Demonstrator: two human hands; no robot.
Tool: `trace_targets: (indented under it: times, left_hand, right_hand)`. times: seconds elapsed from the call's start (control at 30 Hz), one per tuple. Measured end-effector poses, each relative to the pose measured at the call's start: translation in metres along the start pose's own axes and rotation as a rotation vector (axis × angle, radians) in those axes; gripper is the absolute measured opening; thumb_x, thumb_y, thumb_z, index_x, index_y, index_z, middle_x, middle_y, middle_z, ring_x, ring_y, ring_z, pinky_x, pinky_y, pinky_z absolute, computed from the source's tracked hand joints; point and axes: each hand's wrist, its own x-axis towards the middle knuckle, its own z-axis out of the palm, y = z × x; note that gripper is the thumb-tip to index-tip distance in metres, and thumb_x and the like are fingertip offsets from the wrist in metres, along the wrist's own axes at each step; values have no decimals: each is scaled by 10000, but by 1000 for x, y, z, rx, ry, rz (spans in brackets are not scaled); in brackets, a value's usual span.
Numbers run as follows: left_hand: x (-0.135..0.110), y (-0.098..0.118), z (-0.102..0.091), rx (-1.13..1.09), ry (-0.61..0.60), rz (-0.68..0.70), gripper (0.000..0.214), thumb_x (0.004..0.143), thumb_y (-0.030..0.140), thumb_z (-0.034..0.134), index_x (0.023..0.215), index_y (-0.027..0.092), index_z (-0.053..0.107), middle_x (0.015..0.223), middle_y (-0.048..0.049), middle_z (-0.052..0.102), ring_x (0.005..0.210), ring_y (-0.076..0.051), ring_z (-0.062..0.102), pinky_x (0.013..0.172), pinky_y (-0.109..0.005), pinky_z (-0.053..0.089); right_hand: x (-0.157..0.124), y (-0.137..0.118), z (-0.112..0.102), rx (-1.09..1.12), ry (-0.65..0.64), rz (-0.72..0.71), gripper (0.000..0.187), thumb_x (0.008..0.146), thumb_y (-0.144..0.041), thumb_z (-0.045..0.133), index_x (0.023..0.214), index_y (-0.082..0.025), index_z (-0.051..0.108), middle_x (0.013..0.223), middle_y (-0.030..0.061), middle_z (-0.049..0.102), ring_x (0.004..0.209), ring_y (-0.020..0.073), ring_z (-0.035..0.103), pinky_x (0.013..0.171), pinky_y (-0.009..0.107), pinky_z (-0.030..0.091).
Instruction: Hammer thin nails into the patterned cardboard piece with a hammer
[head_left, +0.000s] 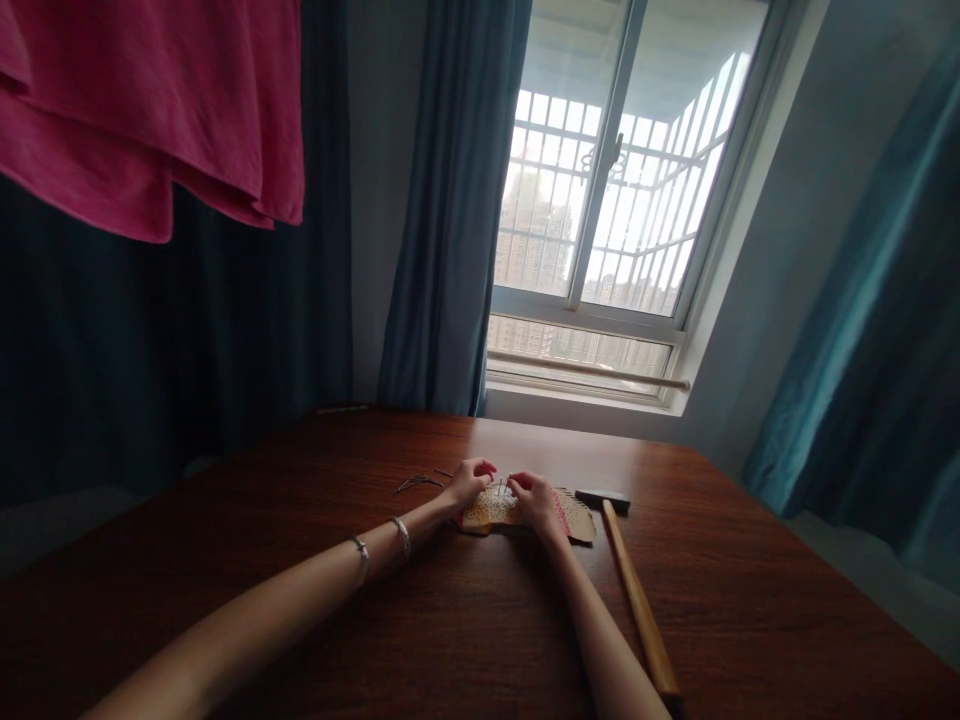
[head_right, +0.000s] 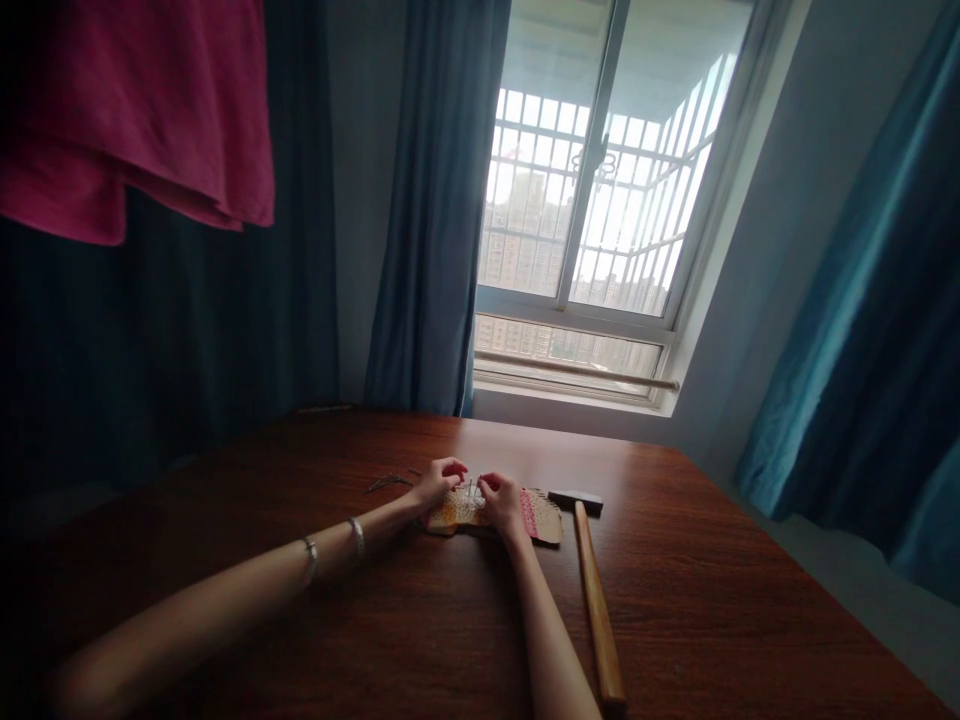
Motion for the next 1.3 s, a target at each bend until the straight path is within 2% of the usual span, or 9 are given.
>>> trace_targets:
  times: [0.23,0.47,0.73,1.0,1.3]
  left_hand:
    - [5,-15,4,37,-66,76,227,647,181,523,830,114,639,766,-53,657,726,-165,593,653,-255,449]
    - [0,-9,9,-8,-128,78,232,651,255,570,819,116,648,758,-53,665,732,-168,604,653,-245,458]
    - [8,-9,17,17,-146,51,301,606,357,647,773,107,665,707,-57,663,656,-166,597,577,-240,445]
    - [4,-6,16,-22,-150,81,309,593,383,673,736,109,675,700,-59,668,627,-151,583,574,-235,437]
    - [6,-17,18,-12,-153,120,314,608,384,667,765,113,693,732,-62,678,663,-157,588,610,-241,441]
  right_hand:
    - [0,7,6,-64,2,-27,205,749,-327,518,775,-201,678,713,21,685,642,147,605,606,234,451]
    - [-5,10,7,-145,-6,-44,202,760,-302,506,812,-219,682,716,11,664,637,134,578,627,235,441]
    - [-7,9,6,-207,20,-54,177,766,-276,510,778,-214,676,770,16,620,614,113,542,613,222,422]
    - [-8,12,8,-218,19,-66,164,756,-232,508,761,-206,670,749,3,585,596,100,529,606,211,416]
    - [-15,-1,7,-241,30,-52,148,715,-178,519,723,-195,666,759,6,593,595,97,536,604,211,431]
